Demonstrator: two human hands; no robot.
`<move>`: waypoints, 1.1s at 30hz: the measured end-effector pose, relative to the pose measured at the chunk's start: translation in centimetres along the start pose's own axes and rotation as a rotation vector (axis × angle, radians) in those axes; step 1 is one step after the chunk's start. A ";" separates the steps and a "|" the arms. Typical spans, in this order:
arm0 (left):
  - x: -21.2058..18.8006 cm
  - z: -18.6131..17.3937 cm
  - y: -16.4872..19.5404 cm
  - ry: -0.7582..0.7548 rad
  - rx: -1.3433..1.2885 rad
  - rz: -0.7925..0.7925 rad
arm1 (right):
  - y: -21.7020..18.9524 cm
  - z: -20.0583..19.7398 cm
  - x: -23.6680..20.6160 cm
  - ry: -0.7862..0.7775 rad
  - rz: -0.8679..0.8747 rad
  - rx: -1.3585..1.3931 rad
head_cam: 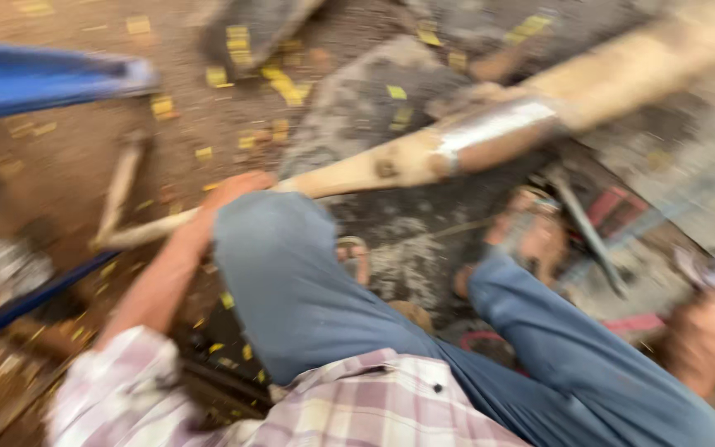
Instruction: The person sits on the ground of a repair yard and brazes a rusted metal pipe using an oxy-fuel torch and a filler rod, running the flame along the pipe seam to lay weld beads, then repositions the pipe and continues heating and adding filler along the joint.
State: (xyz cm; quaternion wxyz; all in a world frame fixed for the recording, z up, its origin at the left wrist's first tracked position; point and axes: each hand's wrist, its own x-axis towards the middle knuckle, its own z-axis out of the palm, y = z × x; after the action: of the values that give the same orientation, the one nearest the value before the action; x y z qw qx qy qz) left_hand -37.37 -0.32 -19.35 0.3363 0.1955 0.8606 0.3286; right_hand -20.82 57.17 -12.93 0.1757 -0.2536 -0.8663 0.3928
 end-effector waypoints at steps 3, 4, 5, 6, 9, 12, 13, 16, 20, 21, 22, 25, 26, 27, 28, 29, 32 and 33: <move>1.0 0.2 -1.4 -0.137 -0.134 -0.037 | 0.7 -1.2 -0.2 -0.022 -0.038 0.013; 1.3 -0.1 -1.7 -0.157 -0.087 -0.047 | 0.8 -1.3 -0.4 -0.020 -0.038 0.032; 1.8 -0.5 -2.0 -0.166 -0.134 -0.113 | 0.9 -1.2 -0.6 -0.010 -0.012 0.045; 1.9 -1.3 -2.3 -0.179 -0.182 -0.194 | 0.9 -1.0 -0.8 0.001 0.013 0.058; 2.6 -3.9 -3.2 -0.339 -0.173 -0.561 | 0.1 -0.1 -0.9 0.012 0.086 0.028; 3.0 -5.7 -3.7 -0.416 -0.274 -0.691 | -0.7 0.0 -0.5 0.002 0.038 -0.068; 2.9 -5.8 -3.6 -0.417 -0.321 -0.651 | -0.9 -0.1 -0.5 0.003 0.037 -0.086; 2.5 -5.8 -3.0 -0.394 -0.322 -0.592 | -1.0 -0.1 -0.4 0.024 0.057 0.014; 2.2 -5.6 -2.2 -0.361 0.026 -0.614 | -0.6 0.0 -0.8 0.048 0.106 -0.081; 2.3 -5.5 -2.2 -0.347 0.114 -0.590 | -0.5 0.1 -0.9 0.033 0.099 -0.062; 2.3 -5.3 -2.3 -0.371 0.192 -0.633 | -0.5 0.2 -0.9 0.023 0.084 -0.039; 1.7 -4.0 -2.9 -0.363 0.345 -0.695 | -0.5 0.6 -0.9 0.010 0.086 0.067; 1.0 -3.5 -3.1 -0.317 0.335 -0.678 | -0.5 0.5 -0.9 0.019 0.121 0.080; 0.3 -2.8 -3.3 -0.278 0.324 -0.657 | -0.5 0.4 -1.0 0.029 0.156 0.094; -0.5 -2.4 -3.6 -0.267 0.383 -0.665 | -0.3 0.4 -0.9 0.063 0.217 0.077; -0.9 -1.6 -3.9 -0.264 0.438 -0.656 | -0.3 0.1 -0.9 0.108 0.279 0.045; -2.1 -0.3 -4.7 -0.282 0.381 -0.648 | 0.0 -0.4 -1.2 -0.008 0.079 -0.047; -2.1 -0.1 -4.9 -0.303 0.395 -0.648 | 0.3 -0.4 -1.3 -0.006 0.079 -0.030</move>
State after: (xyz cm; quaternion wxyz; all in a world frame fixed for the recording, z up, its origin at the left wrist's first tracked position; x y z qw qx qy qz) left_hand -36.54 -5.03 -21.75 0.5014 0.0215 0.8649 0.0017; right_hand -19.51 56.78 -13.05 0.1535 -0.2892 -0.8620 0.3871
